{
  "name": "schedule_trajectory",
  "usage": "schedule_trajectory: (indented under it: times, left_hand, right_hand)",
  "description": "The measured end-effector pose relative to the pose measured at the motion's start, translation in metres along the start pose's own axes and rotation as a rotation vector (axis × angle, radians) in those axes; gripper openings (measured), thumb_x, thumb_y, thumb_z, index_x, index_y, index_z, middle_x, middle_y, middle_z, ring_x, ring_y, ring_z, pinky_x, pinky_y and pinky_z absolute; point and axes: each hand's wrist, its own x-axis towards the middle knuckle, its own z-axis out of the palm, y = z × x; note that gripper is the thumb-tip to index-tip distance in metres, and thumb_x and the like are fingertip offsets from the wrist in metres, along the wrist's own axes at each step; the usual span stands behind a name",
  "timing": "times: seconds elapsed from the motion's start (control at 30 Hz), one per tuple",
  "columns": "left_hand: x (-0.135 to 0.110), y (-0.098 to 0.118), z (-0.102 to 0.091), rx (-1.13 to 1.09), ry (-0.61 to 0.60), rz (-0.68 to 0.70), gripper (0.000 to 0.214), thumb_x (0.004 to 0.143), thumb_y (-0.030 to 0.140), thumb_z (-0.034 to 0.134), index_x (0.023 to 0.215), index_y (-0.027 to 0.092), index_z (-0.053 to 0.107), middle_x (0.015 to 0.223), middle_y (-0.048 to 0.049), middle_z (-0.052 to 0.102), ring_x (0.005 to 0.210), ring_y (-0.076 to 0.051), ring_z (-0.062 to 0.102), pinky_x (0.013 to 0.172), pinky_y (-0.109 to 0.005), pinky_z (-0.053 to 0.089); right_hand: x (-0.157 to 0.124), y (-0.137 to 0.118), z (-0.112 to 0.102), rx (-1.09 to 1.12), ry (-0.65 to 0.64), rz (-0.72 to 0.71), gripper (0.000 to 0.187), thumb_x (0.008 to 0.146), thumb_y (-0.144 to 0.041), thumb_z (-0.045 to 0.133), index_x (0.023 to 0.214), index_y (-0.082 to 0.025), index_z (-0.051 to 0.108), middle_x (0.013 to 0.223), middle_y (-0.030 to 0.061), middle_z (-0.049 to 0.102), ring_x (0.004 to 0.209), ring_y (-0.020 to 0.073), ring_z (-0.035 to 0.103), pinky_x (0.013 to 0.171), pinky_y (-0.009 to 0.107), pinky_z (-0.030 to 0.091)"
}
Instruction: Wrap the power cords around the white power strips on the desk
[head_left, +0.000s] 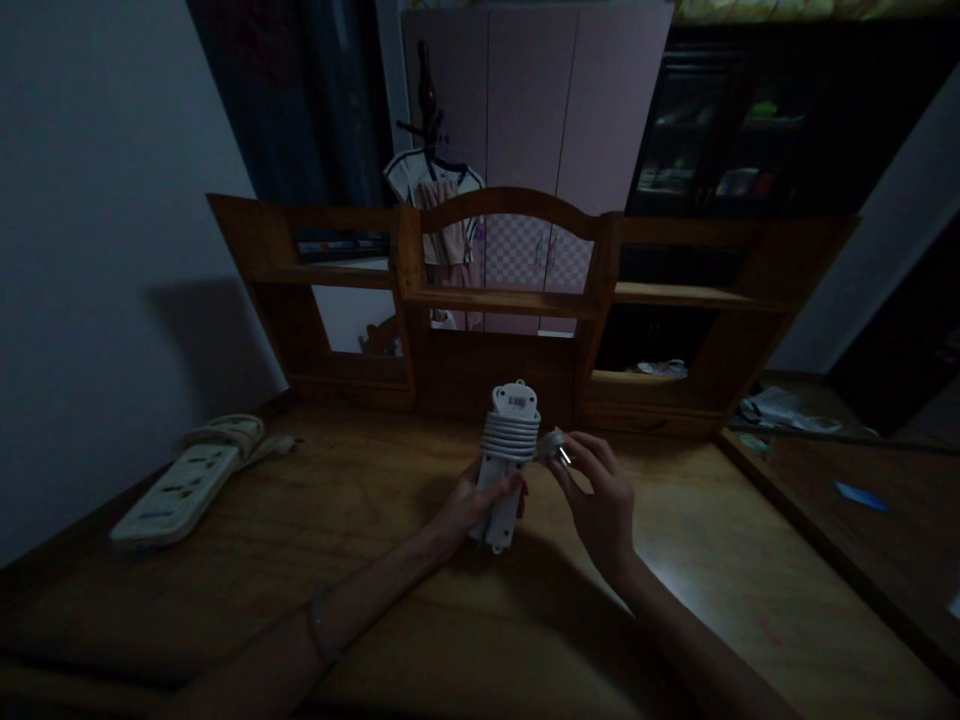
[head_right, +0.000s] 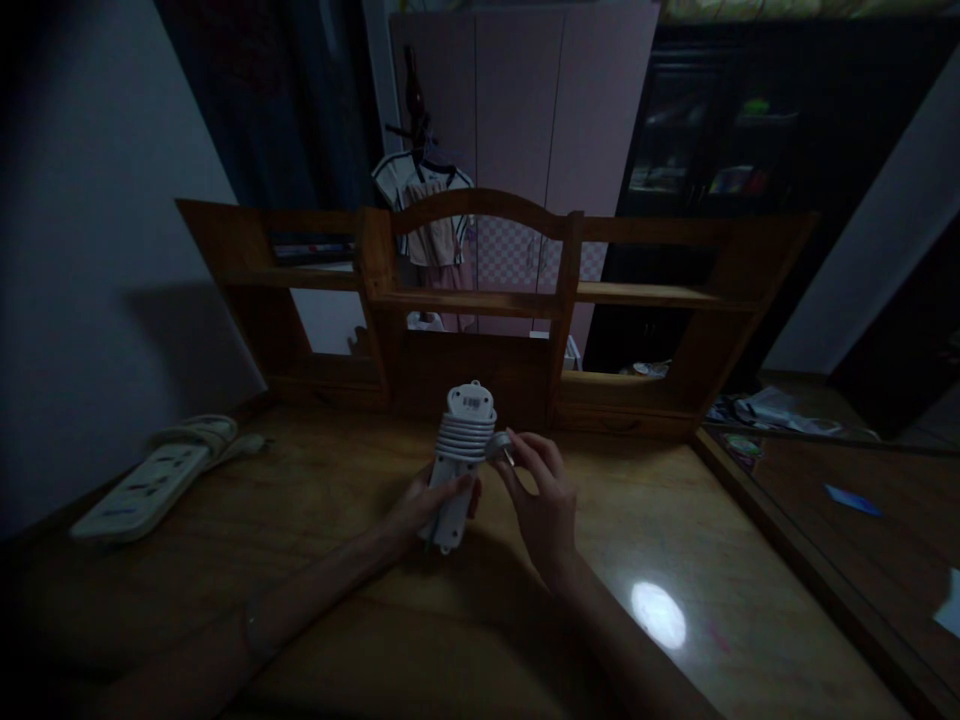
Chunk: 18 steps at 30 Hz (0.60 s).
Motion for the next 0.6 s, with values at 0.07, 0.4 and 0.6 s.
schedule_trajectory:
  times: [0.07, 0.4, 0.6]
  left_hand:
    - [-0.001, 0.0, -0.001, 0.023, 0.005, 0.028, 0.039, 0.071, 0.043, 0.071, 0.094, 0.014, 0.059, 0.079, -0.0054, 0.067, 0.063, -0.016, 0.063, 0.057, -0.026, 0.05]
    - [0.003, -0.003, -0.008, 0.179, 0.064, 0.103, 0.048, 0.072, 0.042, 0.071, 0.109, 0.016, 0.056, 0.1, -0.0093, 0.067, 0.083, -0.019, 0.065, 0.072, -0.029, 0.051]
    - [-0.006, -0.003, -0.003, 0.131, -0.128, 0.045, 0.056, 0.078, 0.05, 0.063, 0.122, 0.017, 0.053, 0.116, -0.0107, 0.063, 0.099, -0.022, 0.061, 0.085, -0.031, 0.048]
  right_hand:
    - [-0.003, 0.005, 0.003, -0.036, -0.06, 0.037, 0.017, 0.093, -0.027, 0.05, 0.097, -0.022, 0.065, 0.099, 0.0082, 0.062, 0.088, 0.0213, 0.062, 0.073, 0.033, 0.052]
    - [-0.018, 0.009, 0.02, -0.064, -0.265, -0.012, 0.023, 0.095, -0.036, 0.044, 0.1, -0.018, 0.056, 0.096, 0.0107, 0.061, 0.087, 0.0231, 0.06, 0.076, 0.035, 0.05]
    - [-0.017, 0.012, 0.016, 0.018, -0.281, 0.185, 0.026, 0.096, -0.039, 0.041, 0.087, -0.019, 0.056, 0.083, 0.0067, 0.063, 0.077, 0.0209, 0.06, 0.069, 0.032, 0.046]
